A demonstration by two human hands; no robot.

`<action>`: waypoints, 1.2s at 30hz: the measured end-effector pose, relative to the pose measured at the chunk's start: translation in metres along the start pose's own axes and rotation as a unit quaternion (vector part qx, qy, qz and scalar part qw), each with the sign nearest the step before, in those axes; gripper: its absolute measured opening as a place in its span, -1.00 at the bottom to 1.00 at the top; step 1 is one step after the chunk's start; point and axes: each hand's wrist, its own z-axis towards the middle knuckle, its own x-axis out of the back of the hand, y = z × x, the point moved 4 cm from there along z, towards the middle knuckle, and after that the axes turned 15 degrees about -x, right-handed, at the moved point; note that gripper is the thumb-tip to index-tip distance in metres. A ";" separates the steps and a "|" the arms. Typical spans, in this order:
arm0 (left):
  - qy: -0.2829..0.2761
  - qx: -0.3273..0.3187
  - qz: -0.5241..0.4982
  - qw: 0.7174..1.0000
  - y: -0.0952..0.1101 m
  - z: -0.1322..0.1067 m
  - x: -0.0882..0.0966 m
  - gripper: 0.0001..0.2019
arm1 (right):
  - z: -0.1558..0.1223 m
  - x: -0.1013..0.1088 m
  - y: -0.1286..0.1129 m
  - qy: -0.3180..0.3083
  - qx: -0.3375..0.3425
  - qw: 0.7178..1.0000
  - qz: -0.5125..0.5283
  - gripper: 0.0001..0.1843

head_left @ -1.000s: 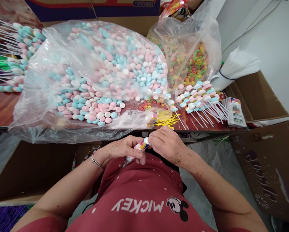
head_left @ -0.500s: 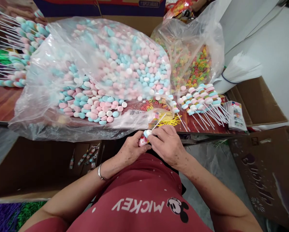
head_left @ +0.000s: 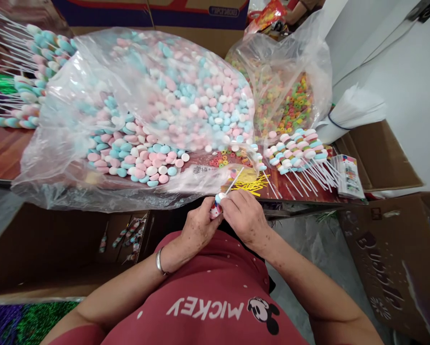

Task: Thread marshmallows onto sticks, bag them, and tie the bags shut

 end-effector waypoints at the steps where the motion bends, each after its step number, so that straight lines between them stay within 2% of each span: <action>1: 0.002 -0.002 0.003 1.000 -0.001 0.000 0.000 -0.78 | 0.000 -0.002 0.000 0.008 -0.010 1.000 -0.001 -0.70; 8: 0.013 0.011 -0.015 1.000 -0.007 -0.003 -0.002 -0.77 | 0.004 -0.008 0.002 0.025 -0.013 0.999 0.019 -0.75; 14: -0.001 0.044 -0.063 0.997 -0.007 -0.005 -0.001 -0.73 | 0.006 -0.008 0.006 0.017 -0.026 0.992 0.123 -0.81; 17: 0.015 0.034 -0.053 0.998 -0.007 -0.005 0.000 -0.71 | 0.006 -0.005 0.005 0.014 -0.027 0.984 0.177 -0.86; 23: 0.036 0.015 0.003 0.999 -0.013 -0.005 -0.001 -0.71 | 0.005 -0.002 0.004 -0.026 -0.048 0.978 0.202 -0.79; 26: 0.037 0.003 0.026 0.999 -0.016 -0.006 -0.003 -0.70 | 0.003 -0.003 0.004 -0.033 -0.050 0.981 0.185 -0.81; 29: 0.033 -0.020 0.056 0.998 -0.016 -0.008 -0.004 -0.69 | 0.003 -0.008 0.002 -0.032 -0.039 0.991 0.124 -0.81; 36: 0.034 -0.093 0.125 0.987 -0.011 -0.008 -0.006 -0.74 | -0.001 -0.011 -0.004 0.019 -0.007 0.995 0.095 -0.79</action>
